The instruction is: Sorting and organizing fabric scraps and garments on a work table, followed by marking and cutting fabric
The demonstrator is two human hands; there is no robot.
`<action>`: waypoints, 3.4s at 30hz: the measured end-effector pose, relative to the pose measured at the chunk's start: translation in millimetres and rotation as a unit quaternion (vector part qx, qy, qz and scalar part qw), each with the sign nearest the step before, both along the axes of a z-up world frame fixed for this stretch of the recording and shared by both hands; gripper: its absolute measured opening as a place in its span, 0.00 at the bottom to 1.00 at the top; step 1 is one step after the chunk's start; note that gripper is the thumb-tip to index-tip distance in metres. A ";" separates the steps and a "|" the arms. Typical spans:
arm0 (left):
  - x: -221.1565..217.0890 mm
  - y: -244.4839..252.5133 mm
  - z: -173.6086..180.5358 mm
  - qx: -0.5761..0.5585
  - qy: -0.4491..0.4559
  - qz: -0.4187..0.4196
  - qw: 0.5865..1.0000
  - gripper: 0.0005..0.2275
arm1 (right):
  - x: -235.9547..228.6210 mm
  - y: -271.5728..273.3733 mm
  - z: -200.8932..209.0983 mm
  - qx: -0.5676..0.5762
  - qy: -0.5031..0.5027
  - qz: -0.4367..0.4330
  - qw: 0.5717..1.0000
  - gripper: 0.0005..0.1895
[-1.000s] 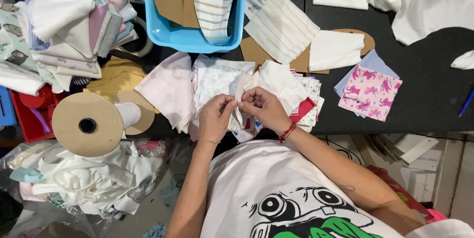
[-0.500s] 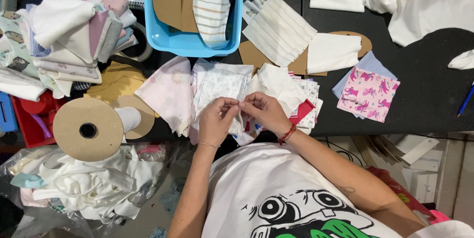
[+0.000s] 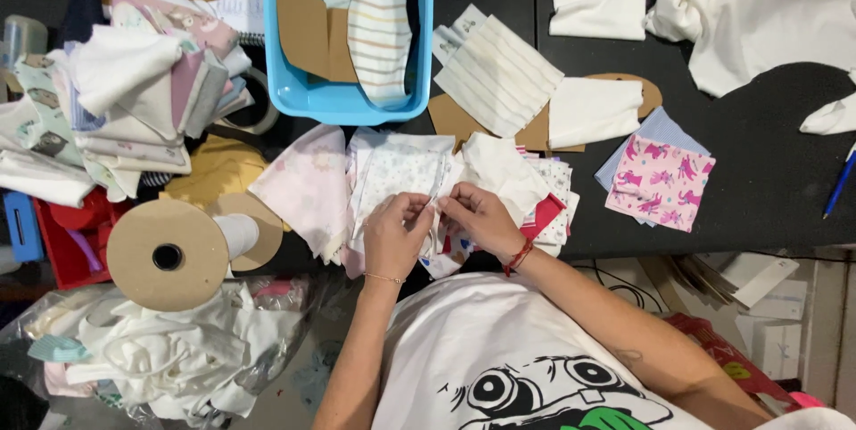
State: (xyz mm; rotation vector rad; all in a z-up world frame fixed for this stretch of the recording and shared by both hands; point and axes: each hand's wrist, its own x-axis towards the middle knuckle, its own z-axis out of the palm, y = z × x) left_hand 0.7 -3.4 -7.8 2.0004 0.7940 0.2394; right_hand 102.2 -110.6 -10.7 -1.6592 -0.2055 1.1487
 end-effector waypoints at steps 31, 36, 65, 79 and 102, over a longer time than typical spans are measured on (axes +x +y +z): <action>-3.0 1.9 -8.8 -0.013 -0.003 -0.010 1.000 0.04 | 1.7 -0.7 -3.1 0.003 0.041 -0.030 0.999 0.10; -9.1 6.4 10.4 -0.021 -0.051 -0.052 0.997 0.05 | 4.2 0.0 -14.6 -0.017 0.018 -0.024 0.999 0.13; -46.7 57.1 62.1 0.274 -0.153 0.209 0.926 0.09 | 6.4 4.2 0.4 0.017 0.084 -0.043 0.995 0.09; -42.4 22.6 134.1 -0.516 -0.377 0.284 0.715 0.21 | 8.1 1.2 9.9 -0.076 0.069 -0.022 0.994 0.06; -39.7 18.7 96.3 -0.316 -0.075 0.271 0.906 0.11 | 117.9 -88.4 56.7 0.187 0.112 -0.364 0.905 0.29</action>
